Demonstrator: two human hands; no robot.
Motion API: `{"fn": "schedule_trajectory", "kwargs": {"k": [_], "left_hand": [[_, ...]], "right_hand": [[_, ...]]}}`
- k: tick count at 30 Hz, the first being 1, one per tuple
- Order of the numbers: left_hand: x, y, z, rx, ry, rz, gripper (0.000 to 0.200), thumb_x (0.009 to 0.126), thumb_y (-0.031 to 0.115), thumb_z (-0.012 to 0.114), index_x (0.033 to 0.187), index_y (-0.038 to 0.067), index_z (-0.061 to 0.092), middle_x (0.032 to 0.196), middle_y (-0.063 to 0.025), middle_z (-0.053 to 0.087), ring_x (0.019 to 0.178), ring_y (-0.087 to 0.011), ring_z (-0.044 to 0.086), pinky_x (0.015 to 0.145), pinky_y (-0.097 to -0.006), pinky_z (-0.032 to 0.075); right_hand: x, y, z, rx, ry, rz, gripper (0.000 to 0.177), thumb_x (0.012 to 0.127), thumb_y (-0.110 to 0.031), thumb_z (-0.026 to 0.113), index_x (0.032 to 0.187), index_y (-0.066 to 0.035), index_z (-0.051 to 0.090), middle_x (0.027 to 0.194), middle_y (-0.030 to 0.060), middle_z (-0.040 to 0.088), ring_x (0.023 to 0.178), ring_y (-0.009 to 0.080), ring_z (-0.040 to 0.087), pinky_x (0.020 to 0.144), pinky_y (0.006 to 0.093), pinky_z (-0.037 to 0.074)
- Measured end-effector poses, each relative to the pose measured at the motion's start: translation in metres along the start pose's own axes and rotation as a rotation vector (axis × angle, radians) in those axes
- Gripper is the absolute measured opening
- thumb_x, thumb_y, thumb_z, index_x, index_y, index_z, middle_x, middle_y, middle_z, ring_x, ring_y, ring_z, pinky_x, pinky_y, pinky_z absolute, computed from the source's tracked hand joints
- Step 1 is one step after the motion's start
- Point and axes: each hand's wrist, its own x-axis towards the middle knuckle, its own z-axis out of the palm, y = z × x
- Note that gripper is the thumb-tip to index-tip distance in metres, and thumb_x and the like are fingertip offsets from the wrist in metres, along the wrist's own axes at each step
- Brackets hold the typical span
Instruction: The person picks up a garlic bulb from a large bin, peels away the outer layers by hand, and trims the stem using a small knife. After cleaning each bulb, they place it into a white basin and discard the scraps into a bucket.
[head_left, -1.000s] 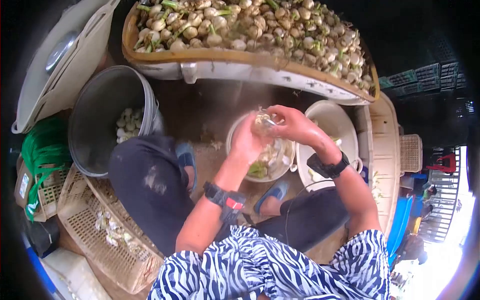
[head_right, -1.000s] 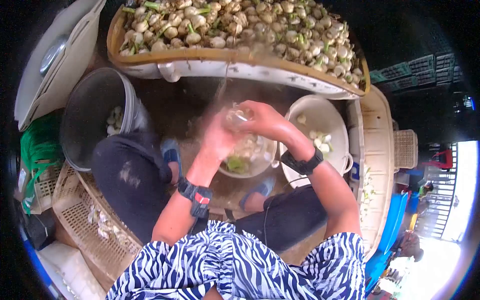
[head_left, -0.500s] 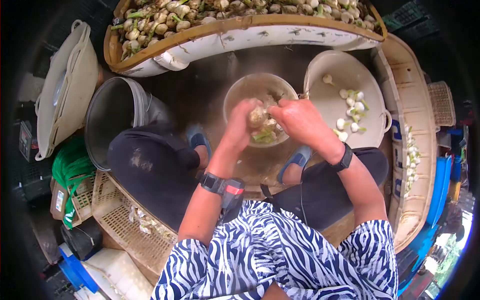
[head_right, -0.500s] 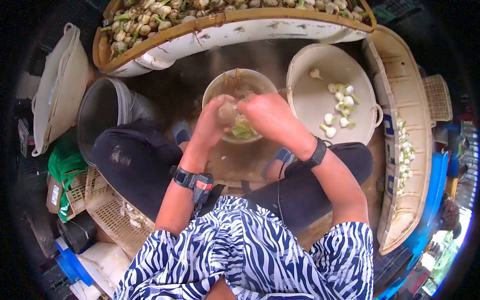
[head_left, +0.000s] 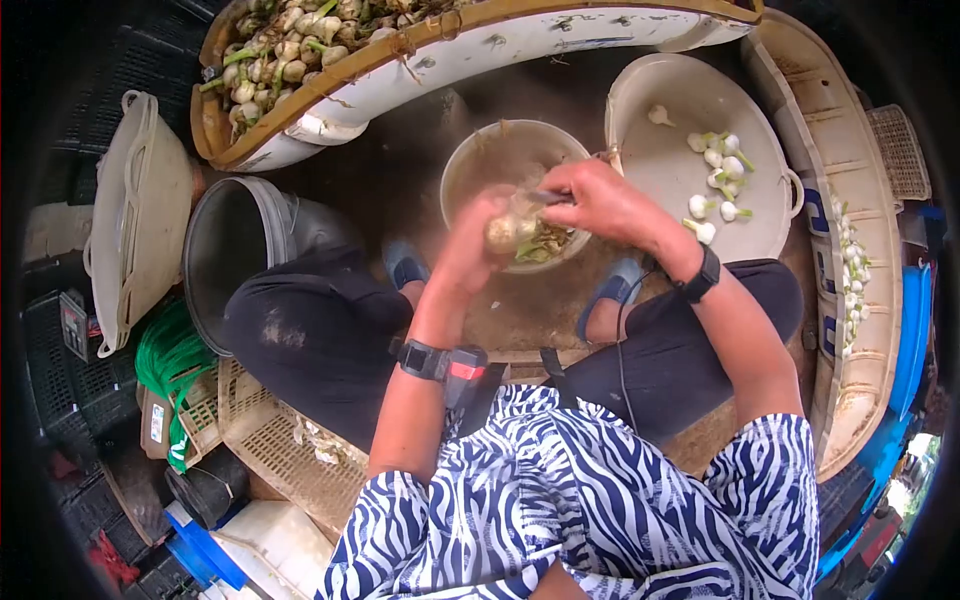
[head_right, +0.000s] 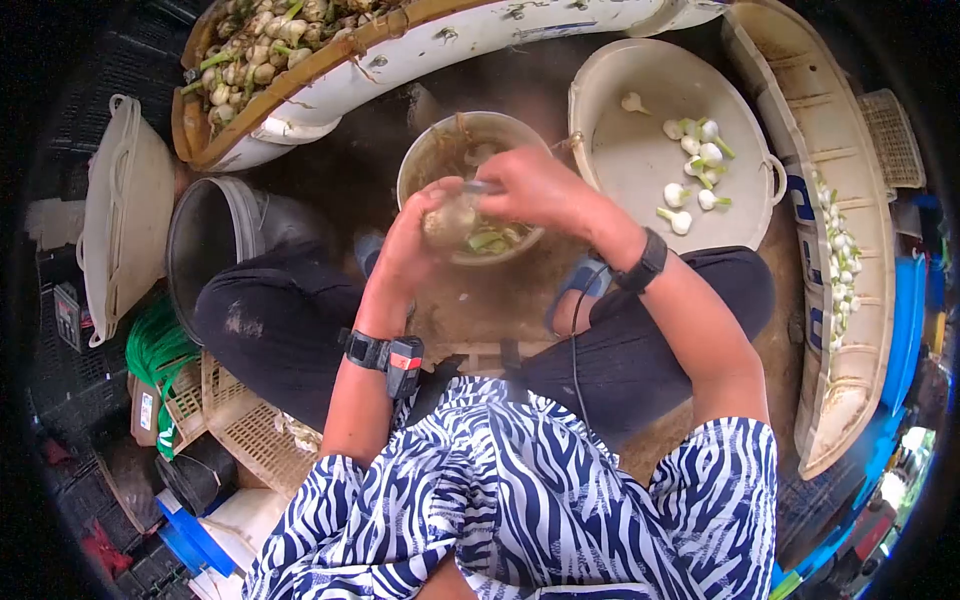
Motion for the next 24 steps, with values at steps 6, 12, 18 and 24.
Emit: {"fn": "schedule_trajectory", "kwargs": {"k": [6,12,18,24], "left_hand": [[0.0,0.003,-0.001,0.091,-0.026,0.021,0.043,0.084,0.011,0.052,0.126,0.005,0.049,0.12,-0.0075,0.055,0.104,-0.0159,0.056,0.086,-0.0301,0.047],[-0.002,-0.008,-0.002,0.372,-0.006,0.094,0.051,0.079,-0.006,0.056,0.128,0.006,0.048,0.116,-0.0054,0.058,0.099,-0.0109,0.056,0.076,-0.0268,0.048],[-0.007,0.006,0.026,0.057,0.096,-0.012,0.037,0.086,0.016,0.052,0.123,0.011,0.054,0.105,-0.0002,0.061,0.082,-0.0072,0.057,0.056,-0.0219,0.041],[-0.002,0.001,0.021,0.138,0.102,-0.079,0.037,0.088,0.036,0.045,0.116,0.016,0.059,0.097,0.0027,0.06,0.07,-0.0069,0.054,0.05,-0.0202,0.035]], "right_hand": [[0.0,-0.014,0.01,-0.026,-0.054,-0.04,0.012,0.067,-0.006,0.061,0.073,0.003,0.056,0.069,0.0188,0.056,0.064,0.033,0.055,0.059,0.0402,0.043],[-0.004,-0.015,0.013,-0.099,-0.049,-0.098,0.01,0.067,-0.005,0.059,0.07,0.003,0.055,0.065,0.0193,0.054,0.06,0.0341,0.054,0.056,0.0403,0.041],[-0.006,-0.012,0.007,0.022,-0.063,-0.064,0.009,0.067,-0.006,0.06,0.073,0.001,0.059,0.067,0.0194,0.055,0.062,0.0366,0.054,0.056,0.041,0.043],[-0.01,-0.02,0.016,-0.135,-0.035,-0.078,0.009,0.068,-0.011,0.062,0.069,-0.003,0.061,0.068,0.0196,0.058,0.068,0.0388,0.058,0.061,0.0452,0.045]]}}
